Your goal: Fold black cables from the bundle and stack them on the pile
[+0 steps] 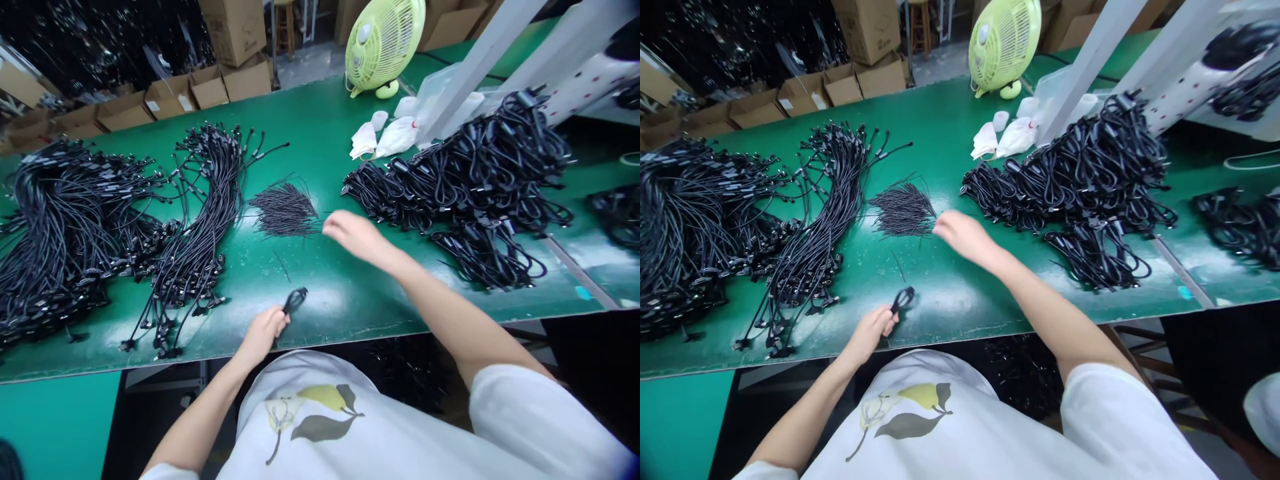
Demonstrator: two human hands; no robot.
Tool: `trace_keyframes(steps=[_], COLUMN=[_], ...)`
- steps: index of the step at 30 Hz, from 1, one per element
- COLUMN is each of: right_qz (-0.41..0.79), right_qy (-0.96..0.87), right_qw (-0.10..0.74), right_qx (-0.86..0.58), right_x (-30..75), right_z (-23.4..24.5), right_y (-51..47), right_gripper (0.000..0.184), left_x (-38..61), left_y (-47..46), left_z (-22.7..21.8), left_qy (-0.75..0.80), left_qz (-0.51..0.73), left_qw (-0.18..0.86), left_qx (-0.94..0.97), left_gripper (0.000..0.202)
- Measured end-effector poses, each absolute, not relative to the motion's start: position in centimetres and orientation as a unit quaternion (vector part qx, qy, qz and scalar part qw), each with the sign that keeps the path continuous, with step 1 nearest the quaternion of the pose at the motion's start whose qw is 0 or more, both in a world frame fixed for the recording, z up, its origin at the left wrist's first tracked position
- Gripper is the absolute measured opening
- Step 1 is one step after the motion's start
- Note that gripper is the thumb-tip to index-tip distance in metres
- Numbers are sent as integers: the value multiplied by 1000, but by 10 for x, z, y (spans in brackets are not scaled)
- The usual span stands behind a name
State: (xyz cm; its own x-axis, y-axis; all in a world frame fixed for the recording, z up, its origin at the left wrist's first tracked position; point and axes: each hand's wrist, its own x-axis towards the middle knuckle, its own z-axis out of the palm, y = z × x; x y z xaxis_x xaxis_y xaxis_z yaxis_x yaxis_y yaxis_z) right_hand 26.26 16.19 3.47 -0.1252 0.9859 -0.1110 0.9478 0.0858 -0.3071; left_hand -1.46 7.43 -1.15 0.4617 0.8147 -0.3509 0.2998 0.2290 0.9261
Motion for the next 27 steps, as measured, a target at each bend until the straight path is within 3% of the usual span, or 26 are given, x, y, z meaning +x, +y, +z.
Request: trace_keyframes(steps=[4, 8, 12, 14, 18, 21, 24, 27], right_qz=[80, 76, 90, 204, 560, 658, 599, 376], right_qy=[-634, -620, -615, -638, -592, -522, -571, -724], right_qw=[23, -10, 48, 134, 269, 334, 355, 341], right_qx=[-769, -781, -782, -730, -513, -429, -435, -467], right_x=[296, 297, 288, 273, 216, 177, 159, 155], right_z=[20, 5, 6, 7, 2, -5, -5, 3], right_y=[207, 209, 173, 146, 98, 80, 73, 66], right_gripper=[33, 27, 23, 17, 23, 30, 24, 22], left_x=[-6, 1, 3, 6, 14, 15, 7, -7], left_y=[84, 84, 81, 80, 76, 72, 71, 73], left_z=[0, 16, 18, 16, 12, 10, 8, 8], left_qy=[430, 401, 392, 390, 365, 361, 393, 433], left_qz=[358, 395, 407, 399, 373, 380, 440, 462], left_qw=[733, 762, 769, 775, 797, 786, 709, 635], left_qx=[386, 320, 299, 298, 303, 328, 386, 443], left_gripper=[38, 39, 40, 41, 60, 62, 52, 49])
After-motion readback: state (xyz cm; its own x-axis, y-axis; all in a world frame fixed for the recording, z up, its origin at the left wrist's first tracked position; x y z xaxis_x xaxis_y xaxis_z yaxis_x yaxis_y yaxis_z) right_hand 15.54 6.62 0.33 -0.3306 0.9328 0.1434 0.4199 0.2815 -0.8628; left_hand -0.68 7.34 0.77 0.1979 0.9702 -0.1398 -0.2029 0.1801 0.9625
